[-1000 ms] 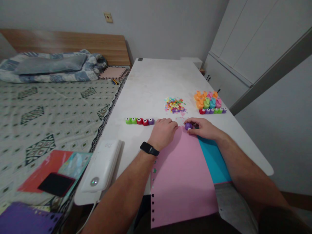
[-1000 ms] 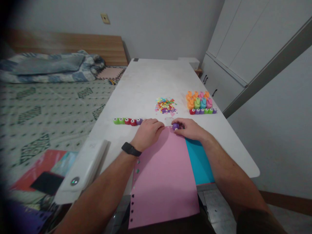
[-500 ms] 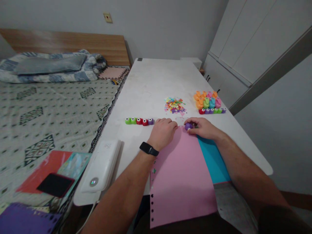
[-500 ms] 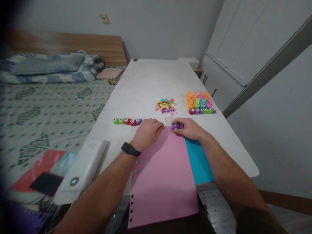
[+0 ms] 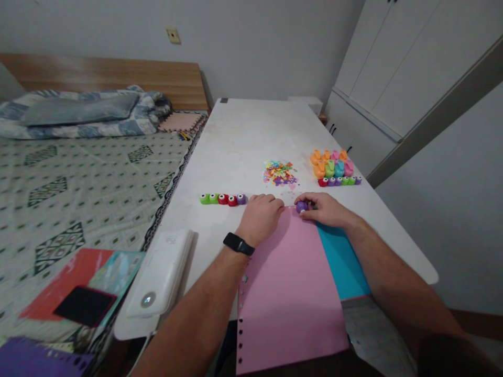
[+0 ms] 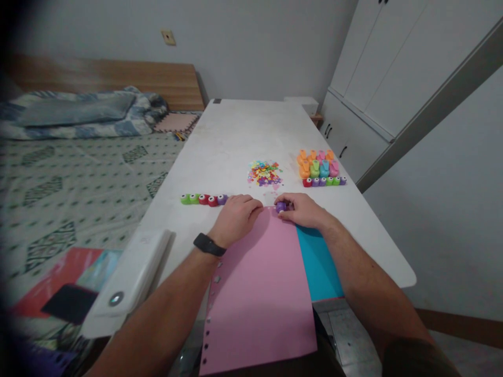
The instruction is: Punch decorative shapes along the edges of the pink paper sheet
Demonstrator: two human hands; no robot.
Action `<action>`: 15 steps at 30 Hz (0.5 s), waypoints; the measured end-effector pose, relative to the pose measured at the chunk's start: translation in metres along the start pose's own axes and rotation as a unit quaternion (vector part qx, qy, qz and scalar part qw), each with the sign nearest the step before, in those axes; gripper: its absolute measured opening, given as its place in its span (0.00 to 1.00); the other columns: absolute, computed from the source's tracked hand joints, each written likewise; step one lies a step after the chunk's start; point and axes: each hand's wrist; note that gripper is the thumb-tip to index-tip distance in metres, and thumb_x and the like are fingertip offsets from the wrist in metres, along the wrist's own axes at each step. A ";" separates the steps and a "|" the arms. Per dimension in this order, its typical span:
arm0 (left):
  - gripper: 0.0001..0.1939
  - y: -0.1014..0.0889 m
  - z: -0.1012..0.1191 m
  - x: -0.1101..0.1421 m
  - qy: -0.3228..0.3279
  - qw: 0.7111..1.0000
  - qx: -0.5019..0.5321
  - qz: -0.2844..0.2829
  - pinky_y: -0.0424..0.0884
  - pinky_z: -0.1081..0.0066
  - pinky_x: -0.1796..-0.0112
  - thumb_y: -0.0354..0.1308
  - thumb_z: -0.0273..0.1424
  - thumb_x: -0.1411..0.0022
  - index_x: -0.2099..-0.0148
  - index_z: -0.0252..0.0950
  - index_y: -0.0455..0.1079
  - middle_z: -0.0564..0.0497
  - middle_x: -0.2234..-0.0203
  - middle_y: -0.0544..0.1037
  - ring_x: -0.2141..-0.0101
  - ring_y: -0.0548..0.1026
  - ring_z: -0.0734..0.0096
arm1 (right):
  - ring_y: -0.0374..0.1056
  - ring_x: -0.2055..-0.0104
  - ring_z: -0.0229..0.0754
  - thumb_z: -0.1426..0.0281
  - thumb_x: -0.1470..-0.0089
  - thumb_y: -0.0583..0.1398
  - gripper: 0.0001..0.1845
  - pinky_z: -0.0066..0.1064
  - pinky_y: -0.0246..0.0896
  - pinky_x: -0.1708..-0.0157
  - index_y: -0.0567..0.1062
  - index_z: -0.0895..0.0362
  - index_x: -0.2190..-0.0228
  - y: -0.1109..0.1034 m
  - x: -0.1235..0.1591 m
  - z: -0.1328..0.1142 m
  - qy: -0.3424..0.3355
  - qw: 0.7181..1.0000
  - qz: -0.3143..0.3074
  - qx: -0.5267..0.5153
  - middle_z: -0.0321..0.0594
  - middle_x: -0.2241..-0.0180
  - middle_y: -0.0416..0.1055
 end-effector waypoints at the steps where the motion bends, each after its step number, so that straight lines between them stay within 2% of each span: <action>1: 0.14 0.000 0.000 0.000 0.000 1.000 0.002 0.000 0.65 0.61 0.55 0.50 0.34 0.27 0.57 0.38 0.77 0.46 0.62 0.79 0.59 0.74 0.62 | 0.64 0.69 0.39 0.67 0.53 0.66 0.20 0.33 0.59 0.66 0.79 0.55 0.55 0.000 0.000 0.000 0.000 1.000 0.000 0.001 0.36 0.66 0.75; 15: 0.14 -0.002 0.000 0.000 0.003 1.000 0.002 0.001 0.65 0.61 0.56 0.51 0.34 0.27 0.57 0.38 0.77 0.46 0.63 0.79 0.59 0.74 0.61 | 0.64 0.68 0.39 0.68 0.53 0.66 0.22 0.32 0.58 0.66 0.78 0.56 0.53 0.000 0.001 -0.002 0.010 1.000 -0.004 0.003 0.37 0.66 0.75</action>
Point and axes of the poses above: each hand's wrist, its own x-axis away from the middle knuckle, its own y-axis out of the palm, z = x × y
